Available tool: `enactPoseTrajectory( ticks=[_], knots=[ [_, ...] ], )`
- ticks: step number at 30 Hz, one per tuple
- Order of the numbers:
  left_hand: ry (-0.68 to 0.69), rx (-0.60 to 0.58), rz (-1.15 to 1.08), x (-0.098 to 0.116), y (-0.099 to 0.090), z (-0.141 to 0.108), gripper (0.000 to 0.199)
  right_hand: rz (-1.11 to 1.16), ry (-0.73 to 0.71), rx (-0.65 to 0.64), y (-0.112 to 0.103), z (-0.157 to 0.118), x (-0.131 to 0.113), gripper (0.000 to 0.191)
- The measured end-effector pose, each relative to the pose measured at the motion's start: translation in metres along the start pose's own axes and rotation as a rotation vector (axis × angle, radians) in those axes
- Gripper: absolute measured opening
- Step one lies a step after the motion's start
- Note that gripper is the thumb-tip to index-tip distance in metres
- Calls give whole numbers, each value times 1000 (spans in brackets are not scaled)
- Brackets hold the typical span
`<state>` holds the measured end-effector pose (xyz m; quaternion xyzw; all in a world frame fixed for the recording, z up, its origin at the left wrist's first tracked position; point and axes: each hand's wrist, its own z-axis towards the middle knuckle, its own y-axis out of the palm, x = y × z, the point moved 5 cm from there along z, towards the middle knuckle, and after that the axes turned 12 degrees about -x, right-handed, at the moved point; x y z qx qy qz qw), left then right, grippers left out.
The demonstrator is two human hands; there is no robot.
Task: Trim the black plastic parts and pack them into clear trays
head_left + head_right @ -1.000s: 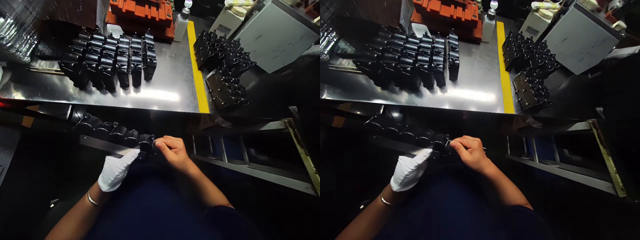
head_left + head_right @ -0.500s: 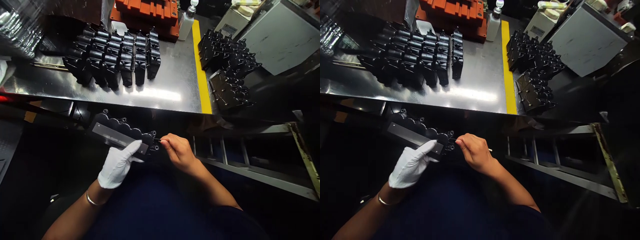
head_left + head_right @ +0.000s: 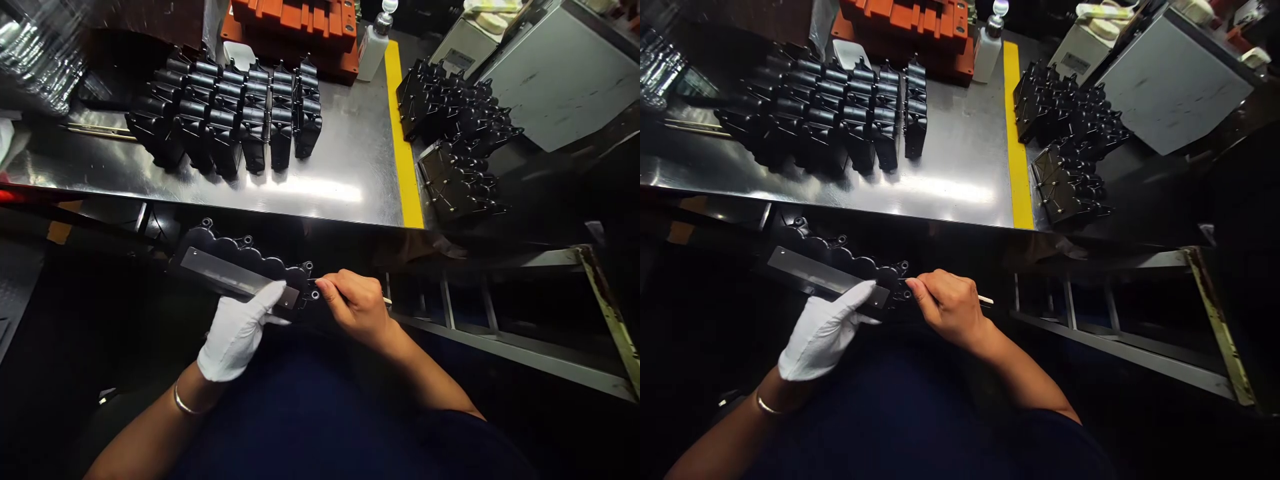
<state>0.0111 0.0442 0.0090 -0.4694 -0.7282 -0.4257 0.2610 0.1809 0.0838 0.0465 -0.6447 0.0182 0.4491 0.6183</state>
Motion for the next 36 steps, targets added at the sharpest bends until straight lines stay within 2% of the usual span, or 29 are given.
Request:
enactPoseTrajectory(
  ticks=[7,9,10,12,14,16,17,20,23,26,31,36],
  knots=[
    [13,23,111,14,5,-3,17,-4,49,8,4,-2,-1,30],
    [-34,49,104,15,4,-3,13,31,79,-59,3,-1,2,33],
    [-72,40,95,15,5,-4,13,63,81,-134,1,2,5,34],
    [-139,-27,86,12,6,-3,17,150,15,-385,0,6,8,35],
    [-179,-120,97,10,7,-1,24,242,-140,-668,-4,7,6,33],
    [-204,-183,93,10,6,1,29,281,-271,-814,-12,7,4,31],
    [-221,-204,83,9,5,3,30,266,-299,-808,-17,8,4,30],
    [-267,-267,22,8,5,6,29,80,-302,-622,-27,15,4,31],
    [-243,-333,-53,8,9,9,26,-84,-336,-502,-27,18,2,34],
    [-240,-361,-72,6,11,10,23,-125,-361,-475,-23,18,2,37],
    [-298,-323,-31,2,11,12,29,-170,-359,-468,-21,18,2,40],
    [-289,-305,-32,1,9,13,32,-178,-363,-496,-21,20,1,39]
  ],
)
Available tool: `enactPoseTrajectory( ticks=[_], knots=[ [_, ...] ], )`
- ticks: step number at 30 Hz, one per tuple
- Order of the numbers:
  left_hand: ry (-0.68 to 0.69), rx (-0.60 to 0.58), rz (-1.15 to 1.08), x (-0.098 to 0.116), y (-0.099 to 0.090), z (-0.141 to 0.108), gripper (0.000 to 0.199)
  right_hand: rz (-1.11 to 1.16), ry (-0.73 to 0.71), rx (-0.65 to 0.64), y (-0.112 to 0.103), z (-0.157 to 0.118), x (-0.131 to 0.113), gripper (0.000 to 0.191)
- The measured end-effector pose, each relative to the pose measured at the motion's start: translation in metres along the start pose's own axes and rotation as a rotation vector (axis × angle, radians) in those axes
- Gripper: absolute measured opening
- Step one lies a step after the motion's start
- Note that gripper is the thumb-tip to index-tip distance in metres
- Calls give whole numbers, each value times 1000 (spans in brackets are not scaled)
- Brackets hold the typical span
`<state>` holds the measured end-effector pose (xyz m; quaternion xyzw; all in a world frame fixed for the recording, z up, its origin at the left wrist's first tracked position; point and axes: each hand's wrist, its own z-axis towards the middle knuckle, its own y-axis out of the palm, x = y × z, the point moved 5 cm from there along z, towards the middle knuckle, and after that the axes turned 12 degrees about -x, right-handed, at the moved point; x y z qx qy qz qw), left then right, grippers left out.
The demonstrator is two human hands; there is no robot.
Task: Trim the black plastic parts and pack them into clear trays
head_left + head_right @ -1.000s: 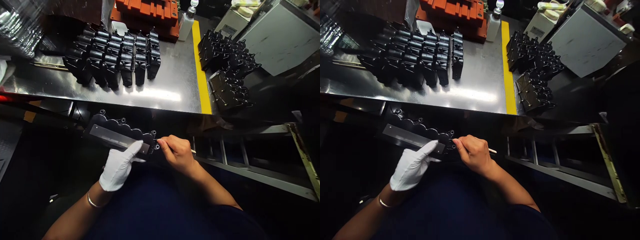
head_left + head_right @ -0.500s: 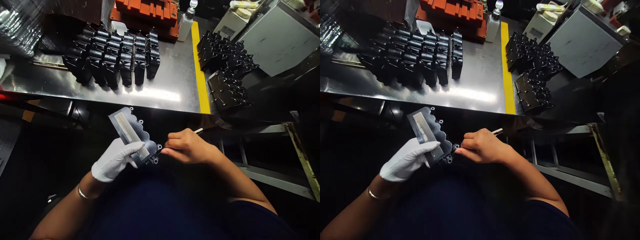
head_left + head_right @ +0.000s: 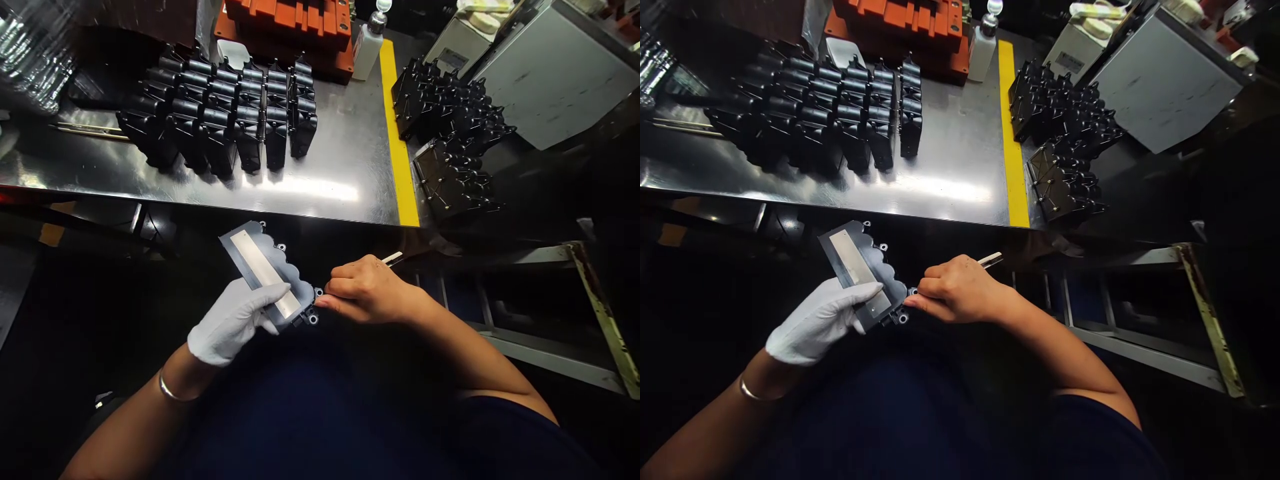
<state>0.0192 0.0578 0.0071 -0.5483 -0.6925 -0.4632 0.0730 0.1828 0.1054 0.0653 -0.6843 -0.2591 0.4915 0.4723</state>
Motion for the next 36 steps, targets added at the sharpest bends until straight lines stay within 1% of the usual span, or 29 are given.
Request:
enactPoseTrajectory(
  ticks=[3,6,9,10,11,13,14,15,16,17,19,20,21,24,25,26,27,28,30,31,32,33,34,36],
  knots=[
    [-8,-1,-18,1,2,-1,29,56,-18,-48,2,0,3,41],
    [0,-7,-63,0,4,-3,27,149,-81,-100,5,-1,3,44],
    [-35,-47,-74,-4,4,-1,28,206,-120,-160,11,-4,0,45],
    [-45,-43,-93,-3,2,0,26,202,-121,-186,14,-5,-1,45],
    [-34,-9,-138,-1,-1,1,21,190,-123,-215,18,-7,-2,45],
    [55,137,-274,10,-12,0,8,164,-129,-263,26,-11,-4,44],
    [95,211,-343,15,-17,-1,10,166,-120,-260,28,-13,-3,44],
    [119,263,-396,19,-19,-2,15,183,-101,-224,28,-14,-1,42],
    [126,283,-425,22,-19,-2,18,211,-76,-152,25,-14,1,39],
    [114,271,-433,24,-17,-2,18,234,-50,-46,20,-14,4,35],
    [34,186,-416,20,-9,0,17,223,-36,175,9,-13,6,31],
    [-10,137,-407,16,-4,1,16,186,-55,240,6,-11,4,34],
    [-63,87,-407,10,-1,2,16,141,-93,262,4,-8,1,36],
    [-205,-91,-401,-5,5,2,18,90,-213,214,5,1,-8,36],
    [-218,-159,-358,-7,5,1,23,112,-221,231,4,2,-9,38],
    [-194,-207,-275,-7,4,0,29,144,-200,277,3,3,-8,43],
    [-129,-212,-154,-5,1,-2,32,179,-150,343,1,2,-5,48],
    [-26,-170,-7,0,-2,-4,31,213,-88,412,-1,2,-3,52],
    [236,0,306,12,-8,-9,24,271,20,522,-1,1,1,51],
    [348,89,428,18,-9,-12,20,296,63,556,0,1,2,49],
    [413,155,504,20,-9,-13,17,324,94,572,2,2,1,47],
    [428,187,528,20,-9,-13,14,357,108,567,4,3,1,46],
    [405,204,516,19,-10,-11,14,399,107,543,6,4,0,44],
    [331,239,459,15,-14,-8,23,504,93,472,10,5,-1,34]
  ],
)
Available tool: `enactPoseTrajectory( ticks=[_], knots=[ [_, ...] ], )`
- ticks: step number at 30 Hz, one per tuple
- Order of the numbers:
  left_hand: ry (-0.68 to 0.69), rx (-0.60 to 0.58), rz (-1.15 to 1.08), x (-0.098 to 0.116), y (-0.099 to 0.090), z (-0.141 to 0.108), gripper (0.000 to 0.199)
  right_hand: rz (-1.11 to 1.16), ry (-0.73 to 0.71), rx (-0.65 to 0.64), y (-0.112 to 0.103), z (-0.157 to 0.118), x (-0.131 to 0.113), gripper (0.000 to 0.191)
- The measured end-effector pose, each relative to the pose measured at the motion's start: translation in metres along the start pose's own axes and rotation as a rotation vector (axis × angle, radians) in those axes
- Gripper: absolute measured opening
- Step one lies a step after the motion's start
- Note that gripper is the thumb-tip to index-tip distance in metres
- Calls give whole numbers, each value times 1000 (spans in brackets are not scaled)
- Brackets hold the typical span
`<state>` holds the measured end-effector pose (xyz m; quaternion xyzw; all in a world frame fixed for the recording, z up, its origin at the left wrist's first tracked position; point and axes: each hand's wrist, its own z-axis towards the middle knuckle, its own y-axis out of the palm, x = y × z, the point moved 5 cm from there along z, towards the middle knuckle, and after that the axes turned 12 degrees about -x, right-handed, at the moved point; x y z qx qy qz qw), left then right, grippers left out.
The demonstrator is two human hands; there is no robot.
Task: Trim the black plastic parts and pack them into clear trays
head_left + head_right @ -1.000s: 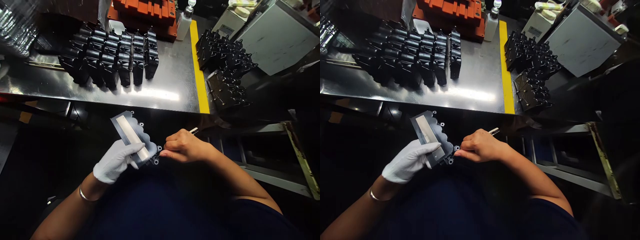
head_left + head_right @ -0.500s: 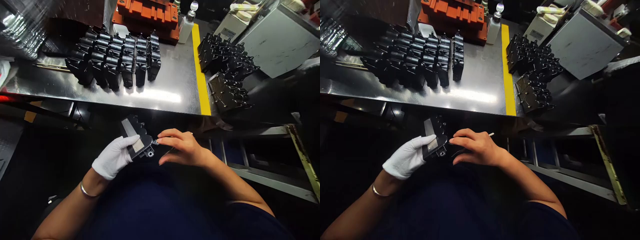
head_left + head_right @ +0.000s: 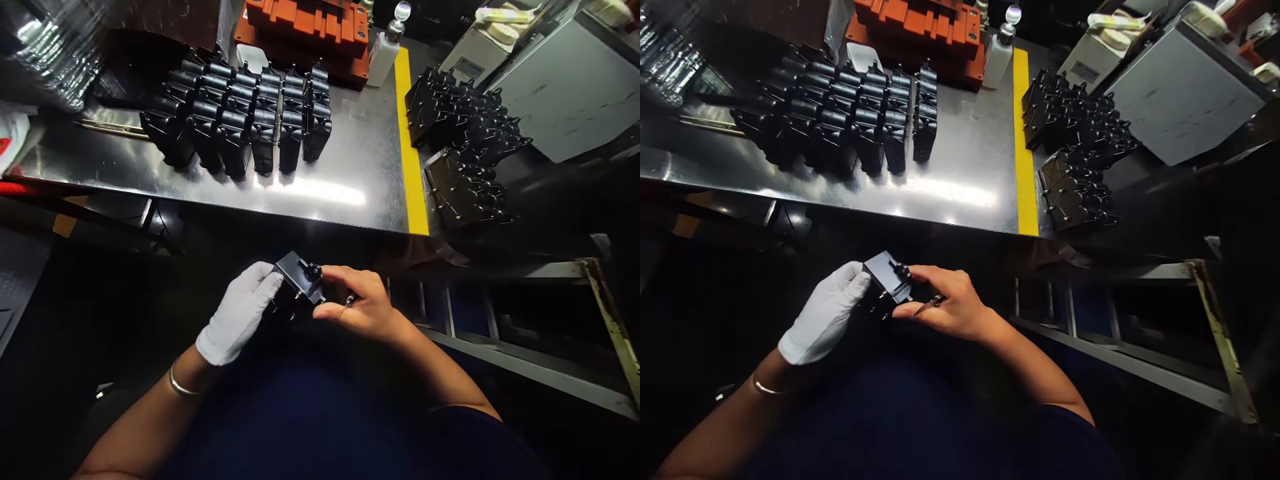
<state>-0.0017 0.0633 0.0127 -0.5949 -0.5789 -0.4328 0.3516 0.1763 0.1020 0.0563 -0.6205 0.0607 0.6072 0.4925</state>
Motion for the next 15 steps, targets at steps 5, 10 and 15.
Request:
enactPoseTrajectory(
  ticks=[5,10,15],
  knots=[
    [-77,-159,80,1,7,-1,34,-7,105,-64,-1,-4,5,15],
    [-117,-266,102,2,15,-3,36,-21,53,-206,6,-8,3,14],
    [-137,-314,117,-2,16,-1,36,-9,61,-290,5,-11,1,15]
  ],
)
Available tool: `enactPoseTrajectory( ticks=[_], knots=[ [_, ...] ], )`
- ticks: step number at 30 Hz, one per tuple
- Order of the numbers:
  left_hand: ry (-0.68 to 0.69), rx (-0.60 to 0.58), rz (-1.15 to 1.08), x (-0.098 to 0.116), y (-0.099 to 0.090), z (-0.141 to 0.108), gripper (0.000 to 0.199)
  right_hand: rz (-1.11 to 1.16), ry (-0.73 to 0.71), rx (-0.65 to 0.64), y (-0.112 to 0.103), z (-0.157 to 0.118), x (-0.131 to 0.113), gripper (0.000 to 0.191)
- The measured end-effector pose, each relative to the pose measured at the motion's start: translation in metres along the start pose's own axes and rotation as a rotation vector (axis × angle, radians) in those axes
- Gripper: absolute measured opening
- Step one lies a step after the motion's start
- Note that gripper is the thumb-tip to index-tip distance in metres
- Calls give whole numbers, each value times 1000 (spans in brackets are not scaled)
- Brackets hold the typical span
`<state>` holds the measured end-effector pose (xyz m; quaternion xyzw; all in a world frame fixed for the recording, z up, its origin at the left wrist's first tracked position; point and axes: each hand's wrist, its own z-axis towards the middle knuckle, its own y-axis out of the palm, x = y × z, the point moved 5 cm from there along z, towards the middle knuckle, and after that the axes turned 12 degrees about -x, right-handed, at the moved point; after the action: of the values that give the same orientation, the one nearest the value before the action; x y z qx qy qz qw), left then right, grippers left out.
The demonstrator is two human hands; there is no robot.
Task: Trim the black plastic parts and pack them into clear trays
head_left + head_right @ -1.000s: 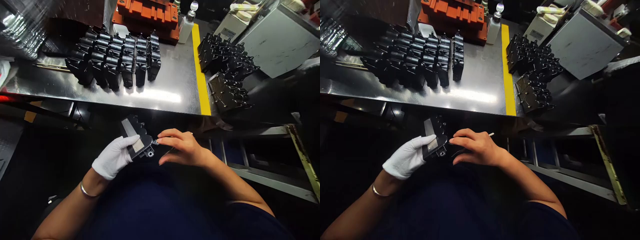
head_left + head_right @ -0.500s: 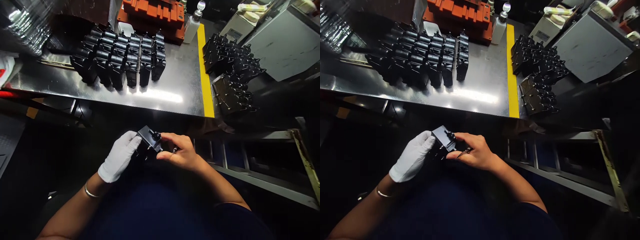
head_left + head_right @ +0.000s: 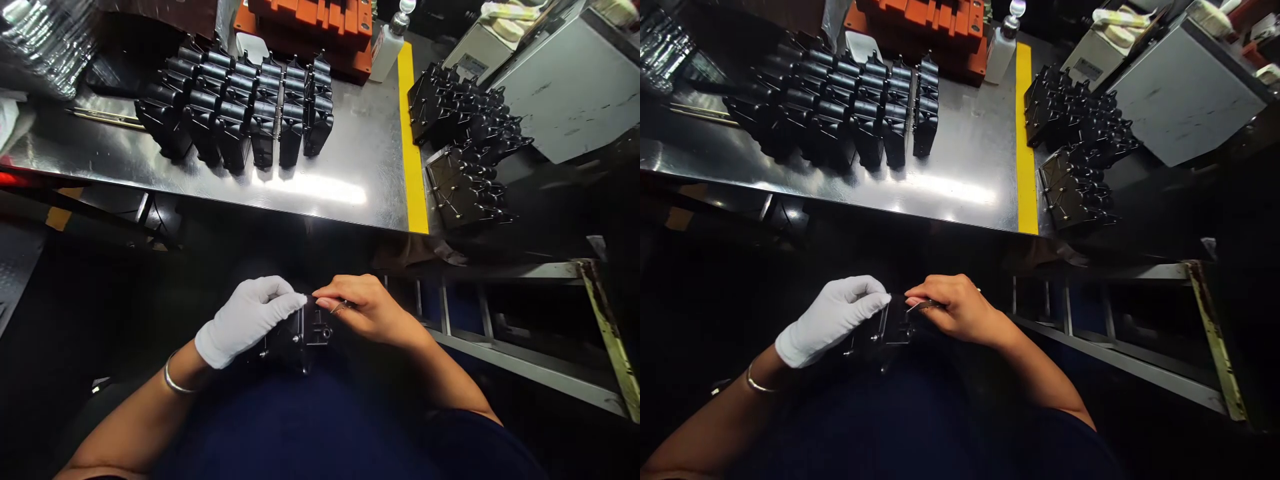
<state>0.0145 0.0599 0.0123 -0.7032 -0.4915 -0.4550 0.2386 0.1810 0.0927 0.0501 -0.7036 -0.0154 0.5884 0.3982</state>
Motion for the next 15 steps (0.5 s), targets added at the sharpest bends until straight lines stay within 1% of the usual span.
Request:
enactPoseTrajectory(
  ticks=[5,8,10,12,13,15],
  knots=[
    [7,-14,54,-2,1,-1,34,40,58,-44,5,3,8,14],
    [24,-94,86,0,7,-2,32,49,87,-41,10,6,15,13],
    [49,-129,111,1,10,-3,30,71,135,0,11,6,19,12],
    [70,-84,108,1,7,-4,30,111,201,65,9,3,20,16],
    [76,-34,92,0,5,-4,31,133,220,88,9,2,19,18],
    [89,83,54,-2,-1,-6,33,182,199,77,13,-1,14,25]
  ],
)
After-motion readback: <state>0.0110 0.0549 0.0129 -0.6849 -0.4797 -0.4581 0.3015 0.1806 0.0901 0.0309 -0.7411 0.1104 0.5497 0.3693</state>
